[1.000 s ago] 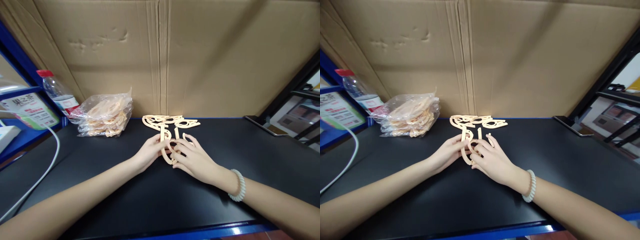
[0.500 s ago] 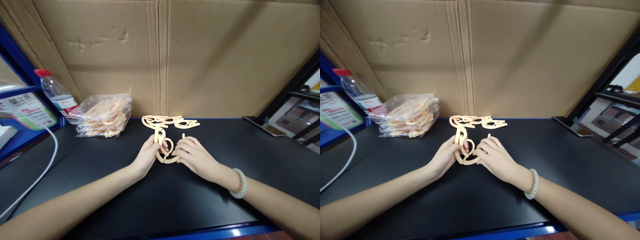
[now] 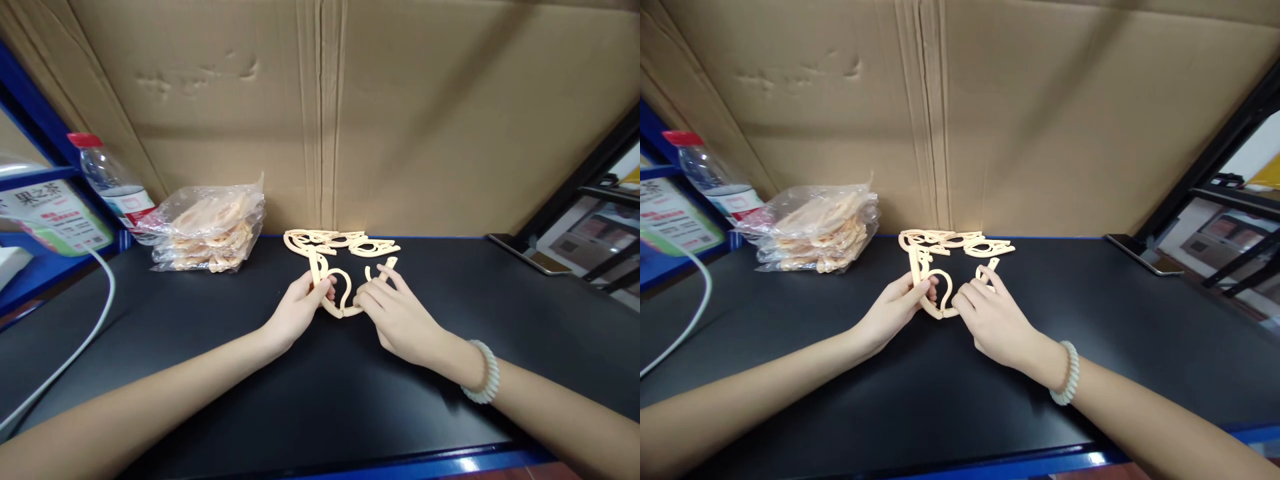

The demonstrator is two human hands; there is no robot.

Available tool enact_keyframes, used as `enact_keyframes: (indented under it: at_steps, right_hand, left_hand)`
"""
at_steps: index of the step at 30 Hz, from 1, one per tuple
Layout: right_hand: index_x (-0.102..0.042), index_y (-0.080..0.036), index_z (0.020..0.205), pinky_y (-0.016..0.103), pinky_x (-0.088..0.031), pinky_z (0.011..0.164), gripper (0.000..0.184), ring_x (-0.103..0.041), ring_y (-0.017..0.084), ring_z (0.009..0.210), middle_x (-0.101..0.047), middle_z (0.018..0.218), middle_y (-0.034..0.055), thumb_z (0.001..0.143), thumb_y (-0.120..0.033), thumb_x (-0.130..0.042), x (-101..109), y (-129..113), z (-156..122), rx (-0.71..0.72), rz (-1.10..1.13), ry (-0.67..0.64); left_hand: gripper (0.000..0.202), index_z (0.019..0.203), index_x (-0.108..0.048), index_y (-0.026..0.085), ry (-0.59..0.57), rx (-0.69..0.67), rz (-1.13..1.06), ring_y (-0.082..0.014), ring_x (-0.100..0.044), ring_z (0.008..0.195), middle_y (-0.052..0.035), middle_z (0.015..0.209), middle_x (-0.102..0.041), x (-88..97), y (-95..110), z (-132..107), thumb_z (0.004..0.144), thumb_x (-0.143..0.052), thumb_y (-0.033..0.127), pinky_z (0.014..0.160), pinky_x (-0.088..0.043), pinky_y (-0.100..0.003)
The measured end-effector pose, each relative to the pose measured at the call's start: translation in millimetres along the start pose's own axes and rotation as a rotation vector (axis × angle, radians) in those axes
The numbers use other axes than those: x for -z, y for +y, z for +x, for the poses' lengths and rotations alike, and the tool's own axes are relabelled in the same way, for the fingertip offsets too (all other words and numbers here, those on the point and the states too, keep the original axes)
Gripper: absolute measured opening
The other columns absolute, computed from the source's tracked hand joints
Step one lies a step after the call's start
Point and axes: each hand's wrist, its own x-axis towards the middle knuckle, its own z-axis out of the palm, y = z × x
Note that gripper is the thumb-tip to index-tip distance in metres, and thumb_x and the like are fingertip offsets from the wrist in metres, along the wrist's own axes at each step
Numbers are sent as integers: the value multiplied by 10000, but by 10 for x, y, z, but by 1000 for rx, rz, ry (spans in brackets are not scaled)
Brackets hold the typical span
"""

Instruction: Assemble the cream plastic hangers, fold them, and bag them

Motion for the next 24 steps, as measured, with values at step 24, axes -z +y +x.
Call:
enact_keyframes:
  at_steps: [24]
  right_hand:
    - [-584,-172,757,399,-311,967,347,-449,177,697,-532,676,15,949,-44,-325,-38,-77,8,67,-32,124]
  left_hand:
    - [332,764,-505,164,-36,55,42,-183,-689,544,-14,598,-672,-43,38,-80,809,-623,472,557,-573,-285]
